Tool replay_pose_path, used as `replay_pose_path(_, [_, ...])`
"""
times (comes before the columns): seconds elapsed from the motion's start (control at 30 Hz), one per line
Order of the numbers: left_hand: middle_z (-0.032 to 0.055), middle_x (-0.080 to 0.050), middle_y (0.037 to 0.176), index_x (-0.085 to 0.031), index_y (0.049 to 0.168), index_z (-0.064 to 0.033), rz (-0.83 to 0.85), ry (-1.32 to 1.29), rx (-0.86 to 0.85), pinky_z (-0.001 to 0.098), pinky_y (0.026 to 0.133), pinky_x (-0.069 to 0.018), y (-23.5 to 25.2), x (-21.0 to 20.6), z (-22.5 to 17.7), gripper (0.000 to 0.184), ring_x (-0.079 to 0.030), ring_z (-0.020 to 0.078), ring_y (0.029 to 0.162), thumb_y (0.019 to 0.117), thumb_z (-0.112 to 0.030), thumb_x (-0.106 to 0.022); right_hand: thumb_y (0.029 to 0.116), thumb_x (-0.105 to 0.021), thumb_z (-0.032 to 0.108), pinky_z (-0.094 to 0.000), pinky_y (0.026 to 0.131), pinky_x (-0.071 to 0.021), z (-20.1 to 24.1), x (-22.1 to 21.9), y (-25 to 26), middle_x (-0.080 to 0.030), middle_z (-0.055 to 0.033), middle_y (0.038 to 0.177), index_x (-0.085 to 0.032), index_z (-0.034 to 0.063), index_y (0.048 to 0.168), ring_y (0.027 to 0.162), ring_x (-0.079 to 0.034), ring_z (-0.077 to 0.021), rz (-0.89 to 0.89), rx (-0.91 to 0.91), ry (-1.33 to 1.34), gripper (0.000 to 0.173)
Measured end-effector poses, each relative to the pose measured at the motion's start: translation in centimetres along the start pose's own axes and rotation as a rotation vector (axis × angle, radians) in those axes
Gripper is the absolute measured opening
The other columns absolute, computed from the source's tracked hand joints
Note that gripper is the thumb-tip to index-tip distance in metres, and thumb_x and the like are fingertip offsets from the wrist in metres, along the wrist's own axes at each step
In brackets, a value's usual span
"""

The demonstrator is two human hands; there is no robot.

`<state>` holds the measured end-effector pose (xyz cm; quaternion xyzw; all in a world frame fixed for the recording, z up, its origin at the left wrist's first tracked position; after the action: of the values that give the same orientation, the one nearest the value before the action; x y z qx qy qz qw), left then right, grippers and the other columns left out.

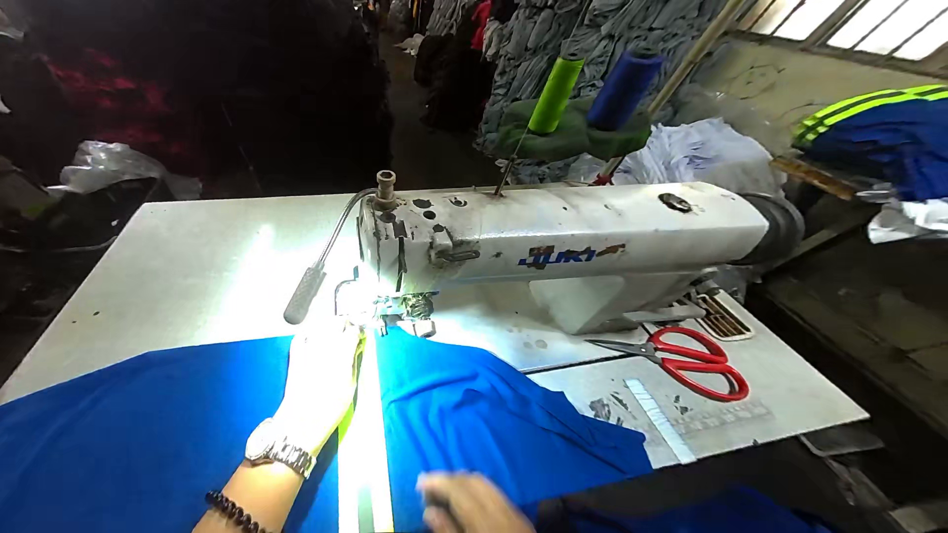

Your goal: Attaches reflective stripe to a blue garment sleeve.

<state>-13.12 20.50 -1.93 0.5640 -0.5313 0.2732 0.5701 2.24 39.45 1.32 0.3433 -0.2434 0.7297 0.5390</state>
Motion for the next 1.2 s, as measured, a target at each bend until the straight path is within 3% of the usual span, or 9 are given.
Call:
replay_pose_path(0.07, [0.0109, -0.070, 0.110, -0.075, 0.113, -0.0119, -0.011, -0.028, -0.056, 0.0535, 0.086, -0.0547, -0.9, 0.0, -0.2, 0.027, -0.068, 0.0319, 0.104, 0.0976, -0.020, -0.055, 0.1033, -0.057, 0.025, -0.0516, 0.106, -0.0497, -1.6, 1.7, 2.4, -0.066, -0.0161, 0.135, -0.066, 0.0044, 0.133, 0.126, -0.062, -0.0345, -0.183, 0.012, -0.123, 0.038])
replay_pose_path(0.17, [0.0127, -0.067, 0.130, -0.069, 0.131, -0.0134, 0.027, -0.101, -0.074, 0.0590, 0.103, -0.0481, -2.2, 0.0, -0.1, 0.042, -0.063, 0.0346, 0.123, 0.1015, -0.029, -0.044, 0.1024, -0.042, 0.055, -0.0610, 0.117, -0.0342, -6.9, 1.5, 4.2, -0.049, -0.0150, 0.156, -0.056, 0.0125, 0.148, 0.145, -0.045, -0.0379, -0.234, 0.000, -0.433, 0.064])
replay_pose_path(0.3, [0.0059, -0.062, 0.143, -0.064, 0.139, -0.0148, 0.116, -0.083, -0.071, 0.0616, 0.110, -0.0409, -2.6, 0.5, -0.7, 0.044, -0.056, 0.0312, 0.135, 0.1046, -0.029, -0.040, 0.1015, -0.033, 0.063, -0.0709, 0.115, -0.0277, -11.0, 3.3, 3.0, -0.047, -0.0206, 0.156, -0.053, 0.0095, 0.150, 0.144, -0.043, -0.0444, -0.316, -0.081, -0.599, 0.075])
replay_pose_path(0.4, [0.0049, -0.064, 0.141, -0.065, 0.138, -0.0144, 0.088, -0.060, -0.084, 0.0625, 0.108, -0.0428, -2.6, 0.4, -0.8, 0.044, -0.058, 0.0327, 0.133, 0.1041, -0.029, -0.041, 0.1012, -0.043, 0.051, -0.0781, 0.111, -0.0243, -9.4, 4.3, 2.9, -0.050, -0.0297, 0.149, -0.058, 0.0015, 0.144, 0.140, -0.044, -0.0539, -0.366, -0.111, -0.639, 0.067])
replay_pose_path(0.47, [0.0038, -0.064, 0.141, -0.065, 0.138, -0.0155, 0.064, -0.065, -0.094, 0.0631, 0.107, -0.0431, -2.6, 0.2, -0.7, 0.045, -0.058, 0.0319, 0.133, 0.1039, -0.030, -0.040, 0.1009, -0.048, 0.042, -0.0743, 0.111, -0.0298, -6.5, 4.0, 3.9, -0.056, -0.0256, 0.145, -0.064, 0.0047, 0.138, 0.138, -0.049, -0.0502, -0.416, 0.027, -0.590, 0.055])
replay_pose_path(0.57, [0.0030, -0.064, 0.141, -0.065, 0.138, -0.0162, 0.054, -0.068, -0.101, 0.0626, 0.108, -0.0424, -2.7, -0.2, -0.4, 0.046, -0.058, 0.0309, 0.134, 0.1040, -0.031, -0.038, 0.1040, -0.040, 0.052, -0.0653, 0.114, -0.0347, -4.0, 1.8, 6.2, -0.058, -0.0131, 0.148, -0.063, 0.0171, 0.142, 0.142, -0.050, -0.0366, -0.362, 0.216, -0.482, 0.056])
replay_pose_path(0.7, [0.0018, -0.063, 0.142, -0.065, 0.139, -0.0165, 0.078, -0.074, -0.071, 0.0623, 0.110, -0.0417, -2.9, 0.2, -0.6, 0.045, -0.057, 0.0299, 0.135, 0.1044, -0.031, -0.039, 0.1018, -0.037, 0.060, -0.0628, 0.120, -0.0272, -5.4, -0.5, 7.0, -0.045, -0.0042, 0.161, -0.051, 0.0215, 0.153, 0.150, -0.039, -0.0286, -0.133, 0.142, -0.519, 0.066])
replay_pose_path(0.9, [-0.0001, -0.061, 0.144, -0.063, 0.140, -0.0171, 0.089, -0.089, -0.092, 0.0654, 0.110, -0.0392, -4.1, 0.2, -1.7, 0.045, -0.056, 0.0303, 0.135, 0.1054, -0.036, -0.040, 0.1045, -0.029, 0.062, -0.0632, 0.120, -0.0245, -5.5, 0.0, 4.0, -0.041, -0.0075, 0.163, -0.047, 0.0169, 0.155, 0.151, -0.036, -0.0318, -0.050, 0.091, -0.530, 0.070])
replay_pose_path(1.2, [0.0031, -0.063, 0.142, -0.065, 0.138, -0.0169, 0.080, -0.117, -0.058, 0.0648, 0.111, -0.0385, -2.7, -0.4, -1.1, 0.046, -0.056, 0.0308, 0.136, 0.1049, -0.035, -0.038, 0.1019, -0.028, 0.066, -0.0624, 0.121, -0.0250, -6.3, 0.0, 6.2, -0.040, -0.0032, 0.164, -0.046, 0.0200, 0.156, 0.152, -0.035, -0.0281, -0.106, 0.108, -0.561, 0.073])
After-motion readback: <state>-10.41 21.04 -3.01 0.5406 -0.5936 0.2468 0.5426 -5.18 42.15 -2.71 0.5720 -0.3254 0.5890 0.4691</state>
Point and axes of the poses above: each hand's wrist, its own y-axis towards the middle knuckle, its own x-axis out of the back of the hand, z = x × y, the point moved 3 cm from there along y, towards the middle knuckle
